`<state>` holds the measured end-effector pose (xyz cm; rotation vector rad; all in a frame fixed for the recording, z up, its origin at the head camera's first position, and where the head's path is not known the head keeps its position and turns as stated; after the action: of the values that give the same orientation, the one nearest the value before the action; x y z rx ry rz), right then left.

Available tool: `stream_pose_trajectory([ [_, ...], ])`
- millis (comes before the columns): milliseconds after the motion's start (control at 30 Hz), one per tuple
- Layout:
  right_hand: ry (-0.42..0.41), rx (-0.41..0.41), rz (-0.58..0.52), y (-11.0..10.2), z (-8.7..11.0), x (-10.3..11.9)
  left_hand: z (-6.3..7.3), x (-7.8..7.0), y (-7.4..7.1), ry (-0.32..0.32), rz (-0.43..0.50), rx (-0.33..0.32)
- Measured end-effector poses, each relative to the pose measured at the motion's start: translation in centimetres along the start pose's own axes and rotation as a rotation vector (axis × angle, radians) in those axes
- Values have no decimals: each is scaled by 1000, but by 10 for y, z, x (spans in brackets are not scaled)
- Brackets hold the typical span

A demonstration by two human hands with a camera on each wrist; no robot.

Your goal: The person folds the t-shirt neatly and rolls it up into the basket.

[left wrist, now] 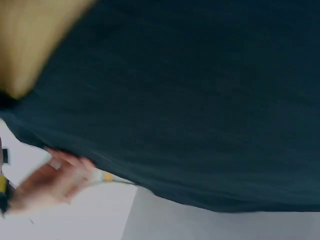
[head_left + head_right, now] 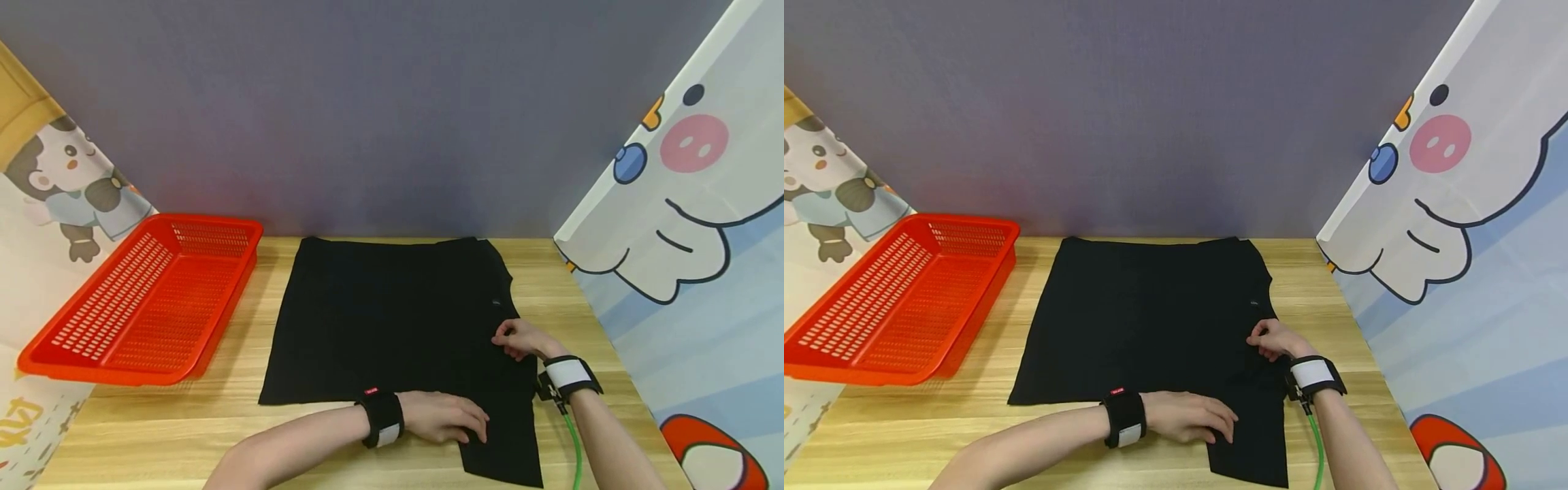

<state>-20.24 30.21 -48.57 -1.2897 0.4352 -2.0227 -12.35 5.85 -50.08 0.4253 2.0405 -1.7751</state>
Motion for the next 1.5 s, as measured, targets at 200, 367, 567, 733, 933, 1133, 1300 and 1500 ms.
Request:
stream_pose_trajectory([
  [200, 40, 20, -31, -4, 6, -10, 63, 54, -46, -326, -265, -310],
  [367, 6, -6, -8, -7, 5, -9, 147, 107, -78, -838, -300, -449],
  [567, -212, -237, 155, -7, -11, 3, 204, 126, -91, -1165, -262, -395],
  [733, -241, -310, 253, -3, -22, 5, 220, 127, -86, -1176, -343, -353],
  [933, -181, -281, 271, -1, -24, 3, 229, 125, -89, -1162, -447, -382],
  [1133, -148, -230, 262, -1, -24, 6, 230, 125, -95, -1139, -533, -384],
  [1300, -113, -183, 244, -2, -24, 7, 228, 126, -99, -1153, -566, -350],
  [1500, -101, -176, 242, -2, -25, 8, 229, 129, -104, -1163, -544, -298],
])
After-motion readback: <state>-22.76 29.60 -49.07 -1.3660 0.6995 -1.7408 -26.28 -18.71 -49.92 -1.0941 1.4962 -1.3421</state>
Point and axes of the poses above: each hand's wrist, its own z-axis away from the middle knuckle, its own y-axis out of the palm, x = y × z, the point moved 2 cm from there along -z, towards the middle knuckle, and after that the axes turned 8 degrees about -x, right-handed, at the moved point
